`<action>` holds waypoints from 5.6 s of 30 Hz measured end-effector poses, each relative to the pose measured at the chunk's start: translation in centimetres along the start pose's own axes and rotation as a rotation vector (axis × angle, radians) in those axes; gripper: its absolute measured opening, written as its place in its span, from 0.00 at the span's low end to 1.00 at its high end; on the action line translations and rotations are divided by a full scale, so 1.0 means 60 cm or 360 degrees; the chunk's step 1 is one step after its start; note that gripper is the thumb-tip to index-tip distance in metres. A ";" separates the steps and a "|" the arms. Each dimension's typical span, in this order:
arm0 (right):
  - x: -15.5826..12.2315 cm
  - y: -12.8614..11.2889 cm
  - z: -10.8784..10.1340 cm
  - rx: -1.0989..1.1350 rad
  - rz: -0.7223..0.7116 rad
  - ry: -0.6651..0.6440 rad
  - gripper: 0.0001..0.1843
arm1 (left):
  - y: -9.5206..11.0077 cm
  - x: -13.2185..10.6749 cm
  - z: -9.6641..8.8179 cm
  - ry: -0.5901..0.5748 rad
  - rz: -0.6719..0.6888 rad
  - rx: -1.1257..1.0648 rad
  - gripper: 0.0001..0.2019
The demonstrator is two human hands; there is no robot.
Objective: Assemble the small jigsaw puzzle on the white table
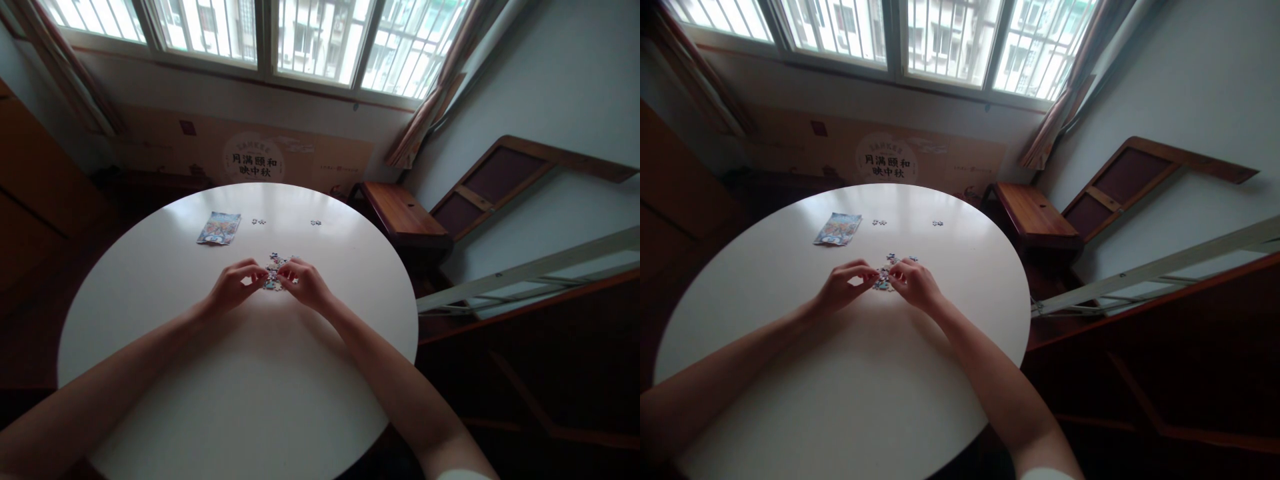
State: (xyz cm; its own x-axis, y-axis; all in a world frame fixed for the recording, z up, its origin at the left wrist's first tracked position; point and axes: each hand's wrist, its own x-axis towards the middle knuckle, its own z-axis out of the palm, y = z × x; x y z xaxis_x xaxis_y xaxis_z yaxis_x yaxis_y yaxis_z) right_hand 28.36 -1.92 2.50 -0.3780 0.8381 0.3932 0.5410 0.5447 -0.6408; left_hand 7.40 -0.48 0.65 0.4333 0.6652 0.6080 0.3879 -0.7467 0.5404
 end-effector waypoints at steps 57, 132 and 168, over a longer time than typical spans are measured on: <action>-0.001 0.001 0.001 0.0005 -0.0075 -0.0016 0.04 | 0.005 0.001 -0.003 -0.0033 0.0030 -0.0044 0.06; -0.001 0.000 -0.001 0.0007 -0.0083 -0.0048 0.04 | 0.000 -0.001 -0.001 -0.0062 0.0010 -0.0088 0.04; 0.000 0.002 0.000 -0.0002 -0.0082 -0.0044 0.03 | 0.003 0.002 -0.003 -0.0051 0.0025 -0.0080 0.05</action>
State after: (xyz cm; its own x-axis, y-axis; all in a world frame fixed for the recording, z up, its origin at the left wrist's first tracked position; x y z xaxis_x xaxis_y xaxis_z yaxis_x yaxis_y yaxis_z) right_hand 28.41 -1.89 2.41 -0.4260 0.8079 0.4072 0.5213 0.5870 -0.6194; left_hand 7.38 -0.55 0.90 0.4655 0.6524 0.5981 0.3397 -0.7557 0.5599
